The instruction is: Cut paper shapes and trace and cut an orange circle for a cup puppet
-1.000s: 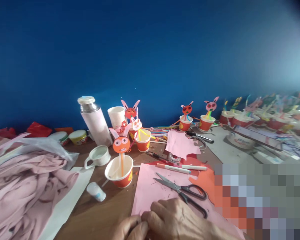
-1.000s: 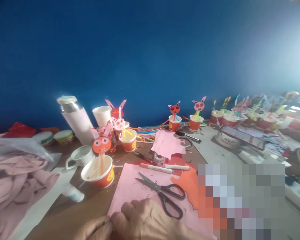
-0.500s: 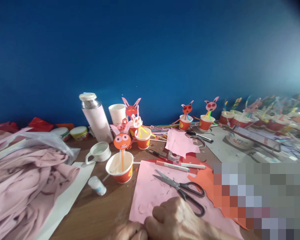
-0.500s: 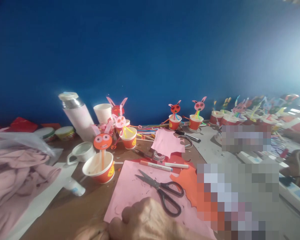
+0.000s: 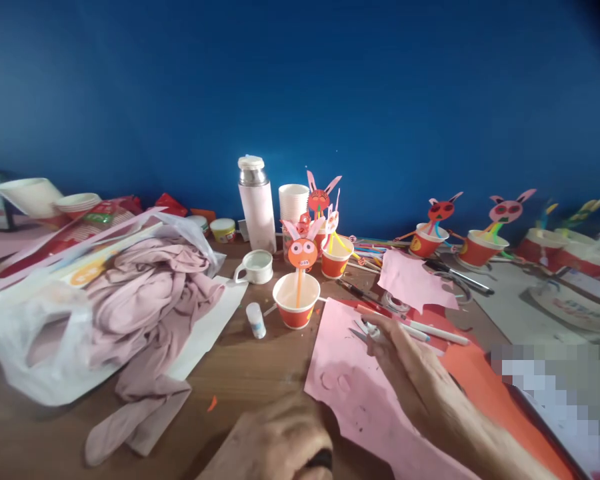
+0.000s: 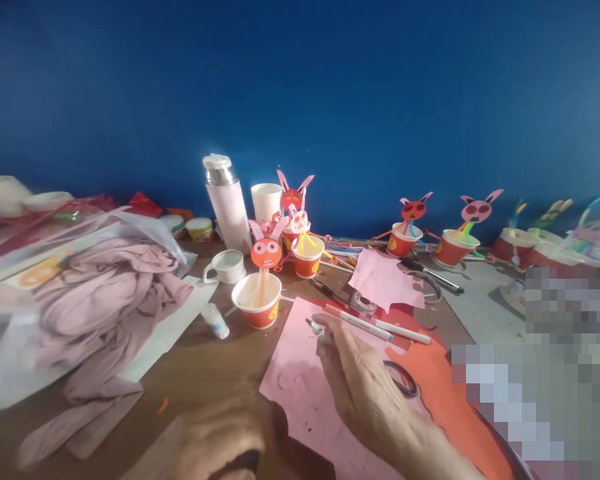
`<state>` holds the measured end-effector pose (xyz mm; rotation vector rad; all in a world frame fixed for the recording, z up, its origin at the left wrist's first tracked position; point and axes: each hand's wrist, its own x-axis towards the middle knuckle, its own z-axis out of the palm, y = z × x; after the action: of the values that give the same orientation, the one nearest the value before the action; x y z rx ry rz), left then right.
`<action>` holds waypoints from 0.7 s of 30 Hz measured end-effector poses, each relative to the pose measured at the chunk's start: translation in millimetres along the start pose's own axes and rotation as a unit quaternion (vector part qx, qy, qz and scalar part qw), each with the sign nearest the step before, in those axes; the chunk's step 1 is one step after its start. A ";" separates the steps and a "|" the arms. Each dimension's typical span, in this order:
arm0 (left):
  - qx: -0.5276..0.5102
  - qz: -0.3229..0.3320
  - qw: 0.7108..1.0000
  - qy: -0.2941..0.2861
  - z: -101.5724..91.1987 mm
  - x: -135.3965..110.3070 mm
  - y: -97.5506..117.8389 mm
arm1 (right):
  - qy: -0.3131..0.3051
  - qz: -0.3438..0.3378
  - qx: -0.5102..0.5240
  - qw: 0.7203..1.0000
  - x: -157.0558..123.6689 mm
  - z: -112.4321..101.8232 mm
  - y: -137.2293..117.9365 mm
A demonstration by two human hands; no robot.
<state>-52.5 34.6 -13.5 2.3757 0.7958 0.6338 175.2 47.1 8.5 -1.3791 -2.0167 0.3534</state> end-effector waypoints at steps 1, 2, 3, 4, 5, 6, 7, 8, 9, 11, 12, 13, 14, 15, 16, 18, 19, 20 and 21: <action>0.046 0.035 0.998 0.031 7.8 1.6 -4.0 | -0.015 0.002 0.015 1.000 -1.2 0.1 3.0; 0.095 0.071 0.991 0.055 14.9 2.8 -6.5 | -0.030 0.003 0.028 0.999 -2.2 -0.4 5.6; 0.140 0.099 0.983 0.063 21.1 3.5 -7.4 | -0.047 0.004 0.042 0.998 -3.1 -1.6 7.4; 0.176 0.101 0.977 0.063 26.3 4.0 -6.9 | -0.067 -0.001 0.053 0.996 -3.9 -3.5 8.3; 0.206 0.111 0.970 0.066 30.7 4.4 -5.5 | -0.088 -0.011 0.060 0.994 -4.4 -5.8 8.1; 0.229 0.115 0.964 0.068 34.5 5.0 -3.6 | -0.105 -0.025 0.073 0.991 -4.7 -8.7 7.0; 0.246 0.120 0.959 0.072 37.8 5.8 -2.0 | -0.118 -0.037 0.096 0.988 -4.8 -12.0 5.2; 0.259 0.132 0.954 0.081 41.0 6.6 -0.9 | -0.131 -0.038 0.134 0.982 -4.5 -15.5 3.0; 0.268 0.141 0.949 0.090 43.9 7.6 -0.7 | -0.142 -0.025 0.185 0.972 -4.0 -19.0 1.0; 0.280 0.145 0.943 0.105 49.2 9.4 -2.6 | -0.158 0.027 0.316 0.935 -2.1 -24.9 -1.3; 0.284 0.147 0.941 0.110 51.3 10.2 -4.2 | -0.168 0.055 0.384 0.906 -0.9 -26.5 -1.2; 0.286 0.147 0.940 0.111 52.9 11.0 -5.9 | -0.178 0.077 0.441 0.876 0.4 -26.9 -0.2; 0.288 0.146 0.940 0.109 54.0 11.7 -7.4 | -0.179 0.091 0.488 0.849 1.7 -25.8 1.4; 0.290 0.148 0.939 0.116 54.7 12.5 -8.7 | -0.169 0.095 0.524 0.829 3.0 -23.3 3.2; 0.293 0.150 0.936 0.129 54.9 13.4 -9.5 | -0.149 0.100 0.547 0.817 4.1 -19.5 4.9; 0.301 0.149 0.929 0.157 54.6 15.5 -10.3 | -0.091 0.114 0.560 0.815 5.5 -9.3 6.9; 0.305 0.151 0.925 0.168 54.2 16.5 -10.4 | -0.065 0.130 0.554 0.820 5.6 -3.8 6.9; 0.309 0.156 0.921 0.176 53.6 17.4 -10.6 | -0.063 0.146 0.544 0.824 5.0 1.4 6.8; 0.313 0.160 0.919 0.175 53.0 18.1 -10.7 | -0.068 0.163 0.532 0.828 3.6 6.0 6.9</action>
<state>-13.1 35.2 -54.7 3.0687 0.8566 1.0960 175.5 54.1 1.5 -0.9224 -1.2282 1.4931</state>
